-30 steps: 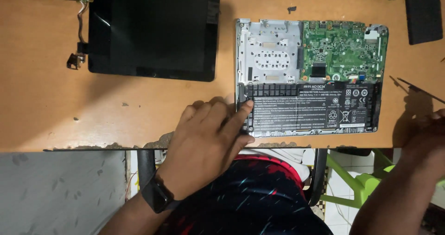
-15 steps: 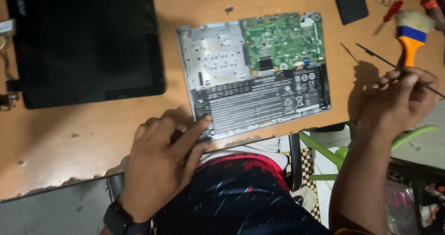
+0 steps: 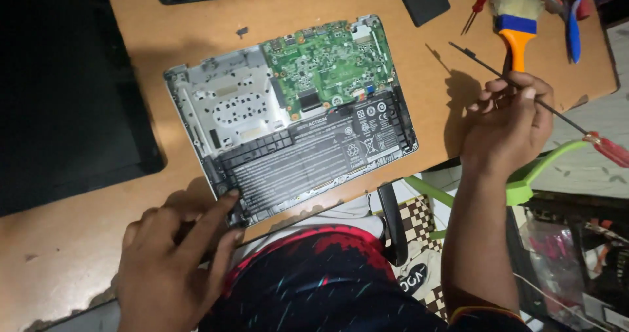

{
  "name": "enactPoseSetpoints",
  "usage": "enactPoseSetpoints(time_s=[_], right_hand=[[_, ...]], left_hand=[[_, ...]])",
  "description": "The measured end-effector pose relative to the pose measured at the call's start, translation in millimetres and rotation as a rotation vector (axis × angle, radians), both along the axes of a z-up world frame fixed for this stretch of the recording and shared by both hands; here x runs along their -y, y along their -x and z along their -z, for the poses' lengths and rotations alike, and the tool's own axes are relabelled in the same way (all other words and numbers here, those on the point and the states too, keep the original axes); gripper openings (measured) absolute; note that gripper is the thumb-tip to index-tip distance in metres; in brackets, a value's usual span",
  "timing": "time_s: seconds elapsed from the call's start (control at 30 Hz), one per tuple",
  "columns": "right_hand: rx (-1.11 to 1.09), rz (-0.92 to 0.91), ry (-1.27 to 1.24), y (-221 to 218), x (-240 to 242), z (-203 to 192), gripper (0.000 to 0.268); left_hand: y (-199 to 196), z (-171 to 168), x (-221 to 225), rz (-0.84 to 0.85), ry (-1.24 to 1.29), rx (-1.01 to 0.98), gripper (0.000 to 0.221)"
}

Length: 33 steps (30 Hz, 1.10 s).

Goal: Installing a battery and manipulating internal cables in a laptop using a screwdriver.

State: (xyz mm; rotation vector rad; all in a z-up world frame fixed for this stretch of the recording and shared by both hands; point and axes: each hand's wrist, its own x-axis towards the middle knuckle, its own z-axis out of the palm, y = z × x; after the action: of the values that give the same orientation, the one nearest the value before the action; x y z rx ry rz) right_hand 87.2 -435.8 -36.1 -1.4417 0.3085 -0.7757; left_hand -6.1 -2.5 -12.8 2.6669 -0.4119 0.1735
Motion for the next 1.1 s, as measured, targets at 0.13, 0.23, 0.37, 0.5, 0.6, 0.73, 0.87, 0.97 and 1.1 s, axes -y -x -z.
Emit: enactPoseSetpoints(time_s=[0.13, 0.23, 0.37, 0.5, 0.6, 0.73, 0.87, 0.97, 1.1], right_hand=[[0.031, -0.006, 0.009, -1, 7, 7, 0.029], [-0.030, 0.099, -0.149, -6, 6, -1, 0.025], [-0.076, 0.075, -0.180, -3, 12, 1, 0.024], [-0.017, -0.078, -0.056, 2, 20, 11, 0.015], [-0.013, -0.098, -0.123, 0, 40, 28, 0.010], [-0.309, -0.099, -0.623, -4, 87, 57, 0.006], [-0.145, -0.406, -0.536, 6, 111, 100, 0.025], [-0.181, -0.472, -0.561, -9, 49, 53, 0.017], [-0.339, -0.419, 0.565, 2, 85, 90, 0.029]], left_hand=[[1, -3, 3, -0.045, -0.066, -0.052, 0.055], [-1, -7, 7, -0.065, -0.079, -0.032, 0.051], [-1, -3, 3, -0.060, -0.064, -0.037, 0.051], [-12, -19, 3, 0.021, 0.058, -0.097, 0.044], [-21, -25, -9, 0.105, 0.153, -0.136, 0.041], [-34, -46, -27, 0.273, 0.120, -0.216, 0.047], [-55, -68, -28, 0.279, 0.134, -0.151, 0.030], [-71, -73, -34, 0.263, 0.039, -0.060, 0.025], [-102, -90, -29, 0.137, -0.092, 0.042, 0.016]])
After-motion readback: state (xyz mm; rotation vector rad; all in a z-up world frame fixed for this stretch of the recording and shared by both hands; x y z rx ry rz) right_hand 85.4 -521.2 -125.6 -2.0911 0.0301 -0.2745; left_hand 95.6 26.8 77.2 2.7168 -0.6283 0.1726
